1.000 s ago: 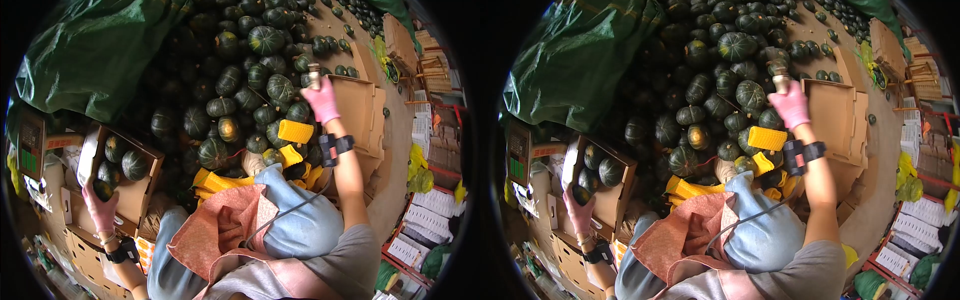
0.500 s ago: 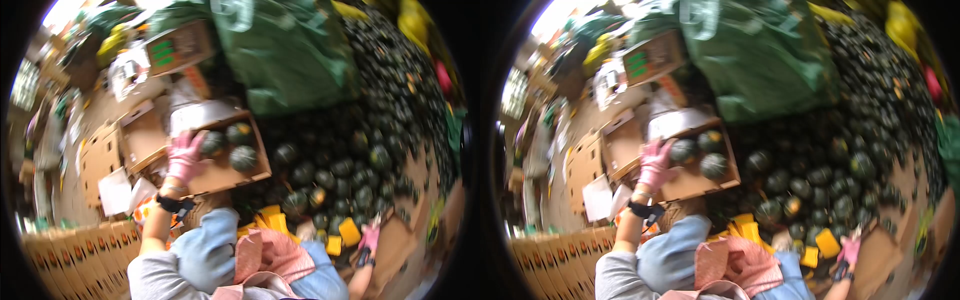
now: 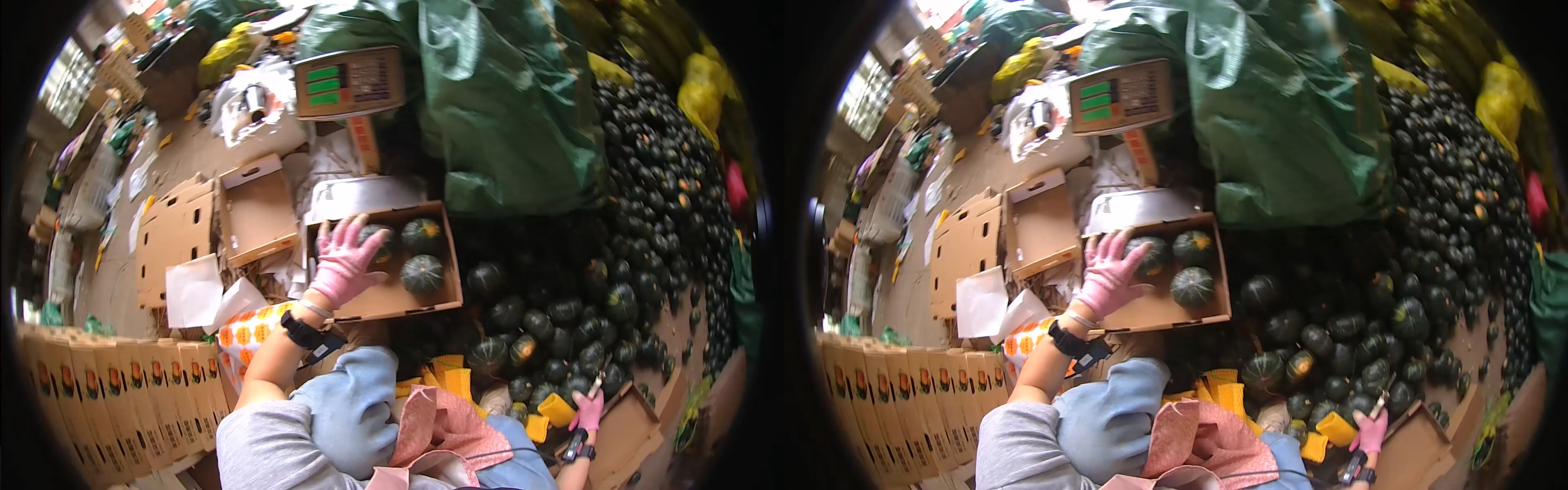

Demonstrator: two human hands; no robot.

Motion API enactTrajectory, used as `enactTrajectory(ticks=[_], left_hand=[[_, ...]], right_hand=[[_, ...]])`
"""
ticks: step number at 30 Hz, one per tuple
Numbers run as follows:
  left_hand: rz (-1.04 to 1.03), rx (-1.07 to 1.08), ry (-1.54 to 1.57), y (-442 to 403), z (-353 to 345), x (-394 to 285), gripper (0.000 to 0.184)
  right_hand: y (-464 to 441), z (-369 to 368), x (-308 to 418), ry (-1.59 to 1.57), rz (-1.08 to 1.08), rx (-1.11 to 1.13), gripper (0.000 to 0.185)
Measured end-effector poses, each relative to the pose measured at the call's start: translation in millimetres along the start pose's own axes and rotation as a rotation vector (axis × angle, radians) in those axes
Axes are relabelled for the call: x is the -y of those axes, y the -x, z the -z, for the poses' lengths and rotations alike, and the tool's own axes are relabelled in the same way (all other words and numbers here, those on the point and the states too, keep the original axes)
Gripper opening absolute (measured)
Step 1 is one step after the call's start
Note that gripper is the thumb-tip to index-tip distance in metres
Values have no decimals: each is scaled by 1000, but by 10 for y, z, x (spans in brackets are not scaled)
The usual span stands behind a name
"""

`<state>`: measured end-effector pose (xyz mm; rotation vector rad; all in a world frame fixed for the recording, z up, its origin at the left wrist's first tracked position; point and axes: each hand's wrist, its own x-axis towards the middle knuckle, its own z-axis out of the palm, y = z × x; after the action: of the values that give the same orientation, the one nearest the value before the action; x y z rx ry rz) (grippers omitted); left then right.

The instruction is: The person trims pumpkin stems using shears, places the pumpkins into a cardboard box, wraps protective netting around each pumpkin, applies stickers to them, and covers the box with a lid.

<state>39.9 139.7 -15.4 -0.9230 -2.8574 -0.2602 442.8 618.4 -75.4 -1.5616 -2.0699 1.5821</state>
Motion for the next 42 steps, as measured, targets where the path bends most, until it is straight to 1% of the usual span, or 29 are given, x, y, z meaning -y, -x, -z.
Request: enactTrajectory(ticks=[1, 2, 3, 4, 5, 7, 8, 9, 11, 12, 13, 16, 18, 20, 23, 26, 28, 29, 31, 32, 33, 34, 35, 36, 38, 39, 40, 41, 42], left_hand=[[16, 15, -10, 4, 7, -13, 84], [7, 23, -39, -2, 31, -15, 81], [18, 44, -18, -17, 43, -21, 78], [-34, 21, 4, -20, 65, -10, 79], [-42, 30, 14, -19, 55, 16, 78], [6, 119, -63, -24, 39, 10, 81], [-20, 125, -115, -16, -17, 70, 83], [-38, 113, -131, -14, -61, 114, 81], [-72, 109, -128, -24, -59, 70, 79], [-73, 113, -135, -38, -31, 46, 79], [-62, 124, -136, -50, -31, 24, 78], [-81, 102, -145, -92, -10, -77, 78], [-113, 82, -120, -112, -18, -121, 78], [-150, 67, -129, -130, -20, -153, 75], [-183, 36, -105, -176, -12, -221, 74], [-229, 0, 17, -318, -8, -451, 70], [-387, 26, 93, -501, -24, -721, 70], [-479, 52, 218, -609, -58, -876, 68], [-513, 198, 418, -796, -274, -1231, 64], [-524, 285, 396, -894, -415, -1401, 64], [-514, 376, 322, -985, -581, -1568, 65], [-457, 578, 187, -1095, -669, -1750, 66], [-385, 668, 113, -1144, -868, -1874, 66], [-315, 658, 52, -1158, -1004, -1985, 53], [-215, 599, 22, -1173, -1208, -2089, 38], [-241, 560, 0, -1163, -1184, -2110, 39], [-264, 558, -14, -1167, -1132, -2128, 32], [-241, 567, 53, -1170, -1112, -2130, 31], [-271, 548, 100, -1185, -1063, -2123, 39]], right_hand=[[131, -152, 262, 4, 53, 21, 51], [304, -234, 519, -103, 22, 30, 53], [97, -202, 114, -157, 232, -57, 51], [354, -226, 538, -132, -41, 17, 47], [396, -228, 637, -128, -83, 43, 44], [348, -227, 550, -176, -37, 26, 41], [289, -221, 418, -203, -1, 4, 45], [253, -204, 341, -141, 10, -46, 49], [-7, -149, -83, -26, 168, -134, 56], [-138, -165, -314, 29, 308, -175, 59], [184, -292, 335, 293, 58, -263, 62], [106, -344, 452, 722, 415, -414, 62], [108, -399, 658, 627, 542, -403, 61], [116, -487, 873, 479, 493, -343, 60], [129, -596, 1119, 437, 438, -226, 59], [14, -693, 1061, 163, 443, -56, 55], [-3, -754, 1085, 7, 375, 42, 49], [10, -809, 1110, -69, 338, 71, 47], [-24, -882, 1098, -199, 300, 118, 42], [-9, -909, 1130, -209, 287, 128, 41], [24, -950, 1185, -217, 276, 139, 40], [47, -981, 1235, -224, 268, 151, 39], [70, -1004, 1249, -237, 273, 167, 37], [78, -1024, 1234, -207, 329, 151, 35], [98, -990, 1157, -207, 315, 167, 47], [84, -975, 1078, -208, 327, 174, 55], [66, -932, 992, -212, 342, 189, 62], [23, -855, 907, -167, 290, 186, 72], [3, -802, 859, -186, 336, 199, 66]])
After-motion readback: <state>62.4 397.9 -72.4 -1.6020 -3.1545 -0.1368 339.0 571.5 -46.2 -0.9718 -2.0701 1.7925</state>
